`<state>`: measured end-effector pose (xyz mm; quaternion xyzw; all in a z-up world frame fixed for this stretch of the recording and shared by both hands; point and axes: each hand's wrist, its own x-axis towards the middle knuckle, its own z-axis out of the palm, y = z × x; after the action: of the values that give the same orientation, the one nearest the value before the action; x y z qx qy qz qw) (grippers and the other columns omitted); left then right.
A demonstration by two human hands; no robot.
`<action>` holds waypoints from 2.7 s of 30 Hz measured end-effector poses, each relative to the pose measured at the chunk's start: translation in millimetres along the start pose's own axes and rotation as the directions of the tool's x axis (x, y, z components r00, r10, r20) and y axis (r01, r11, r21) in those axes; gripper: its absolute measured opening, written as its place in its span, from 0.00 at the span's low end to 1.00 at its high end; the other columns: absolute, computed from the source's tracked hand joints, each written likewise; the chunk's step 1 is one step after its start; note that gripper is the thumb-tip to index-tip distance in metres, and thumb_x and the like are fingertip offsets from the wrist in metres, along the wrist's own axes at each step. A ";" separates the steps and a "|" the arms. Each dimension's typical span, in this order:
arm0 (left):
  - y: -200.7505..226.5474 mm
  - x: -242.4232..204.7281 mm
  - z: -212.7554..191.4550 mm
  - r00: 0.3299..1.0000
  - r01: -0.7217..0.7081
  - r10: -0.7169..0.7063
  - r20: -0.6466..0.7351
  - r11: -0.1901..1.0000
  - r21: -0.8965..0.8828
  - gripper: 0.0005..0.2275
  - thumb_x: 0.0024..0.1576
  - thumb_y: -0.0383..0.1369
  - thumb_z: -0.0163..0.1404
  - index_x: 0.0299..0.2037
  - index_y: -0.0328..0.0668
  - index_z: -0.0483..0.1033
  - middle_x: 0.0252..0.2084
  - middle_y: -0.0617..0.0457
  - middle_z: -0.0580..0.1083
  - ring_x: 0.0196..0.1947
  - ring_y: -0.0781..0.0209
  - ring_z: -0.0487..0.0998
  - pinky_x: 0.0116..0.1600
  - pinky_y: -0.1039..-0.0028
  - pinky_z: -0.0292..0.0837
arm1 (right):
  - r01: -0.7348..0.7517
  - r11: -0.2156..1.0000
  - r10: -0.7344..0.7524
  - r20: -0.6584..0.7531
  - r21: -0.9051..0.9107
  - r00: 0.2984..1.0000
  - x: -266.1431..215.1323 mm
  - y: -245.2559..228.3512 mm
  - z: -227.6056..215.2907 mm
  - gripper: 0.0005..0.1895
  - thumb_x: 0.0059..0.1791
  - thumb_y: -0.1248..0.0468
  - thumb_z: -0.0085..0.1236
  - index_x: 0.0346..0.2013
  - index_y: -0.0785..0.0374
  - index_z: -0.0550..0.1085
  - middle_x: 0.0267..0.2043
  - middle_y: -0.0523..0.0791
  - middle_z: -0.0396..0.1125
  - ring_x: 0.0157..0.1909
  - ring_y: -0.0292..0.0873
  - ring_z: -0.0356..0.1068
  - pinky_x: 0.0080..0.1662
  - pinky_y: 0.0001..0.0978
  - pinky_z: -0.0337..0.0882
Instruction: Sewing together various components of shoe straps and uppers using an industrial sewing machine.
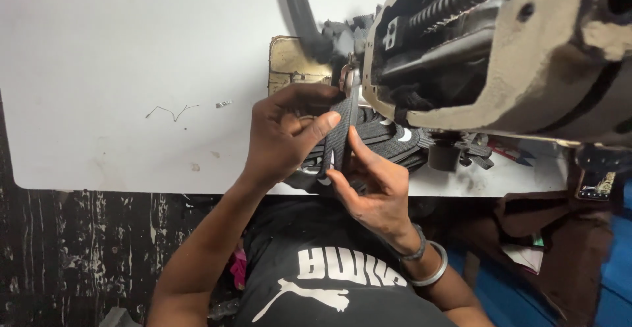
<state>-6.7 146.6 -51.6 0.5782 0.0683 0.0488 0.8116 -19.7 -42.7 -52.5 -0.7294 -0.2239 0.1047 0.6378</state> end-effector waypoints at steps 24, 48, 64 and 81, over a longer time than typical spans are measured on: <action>-23.5 27.4 76.1 0.998 -0.005 -0.005 0.070 0.991 0.137 0.14 0.61 0.17 0.54 0.56 0.29 0.69 0.52 0.46 0.75 0.54 0.62 0.79 0.61 0.72 0.81 | 0.005 0.998 -0.010 -0.087 -0.064 0.996 -13.2 41.7 -86.3 0.17 0.51 0.73 0.66 0.55 0.69 0.75 0.39 0.46 0.72 0.38 0.37 0.70 0.40 0.27 0.69; 20.1 15.1 14.5 0.996 -0.070 0.058 0.063 0.975 0.213 0.13 0.60 0.20 0.57 0.54 0.34 0.74 0.48 0.49 0.79 0.48 0.67 0.82 0.52 0.79 0.83 | 0.147 0.978 -0.159 -0.076 -0.150 0.984 12.9 -13.5 -20.1 0.16 0.49 0.79 0.64 0.52 0.73 0.75 0.40 0.51 0.75 0.39 0.37 0.77 0.43 0.24 0.77; 45.6 42.1 -9.8 0.970 -0.024 -0.112 0.215 0.838 0.545 0.06 0.59 0.23 0.57 0.41 0.39 0.71 0.33 0.55 0.76 0.27 0.70 0.75 0.32 0.77 0.71 | 0.101 0.983 -0.111 -0.062 -0.151 0.992 46.0 -14.6 -21.4 0.17 0.52 0.81 0.58 0.54 0.71 0.76 0.43 0.50 0.76 0.42 0.37 0.78 0.46 0.24 0.78; 28.1 80.7 -19.5 0.947 0.183 -0.257 0.191 0.923 0.337 0.04 0.59 0.24 0.55 0.42 0.37 0.81 0.39 0.49 0.82 0.34 0.67 0.82 0.39 0.78 0.82 | 0.438 -0.175 -0.224 0.469 -0.882 0.854 43.5 -17.9 -77.4 0.22 0.58 0.64 0.50 0.67 0.62 0.71 0.60 0.41 0.72 0.37 0.36 0.76 0.37 0.29 0.75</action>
<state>69.6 186.8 -35.6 0.6906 0.0448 -0.1226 0.7113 49.0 -89.6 -16.5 -0.8595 -0.4549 -0.2061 -0.1084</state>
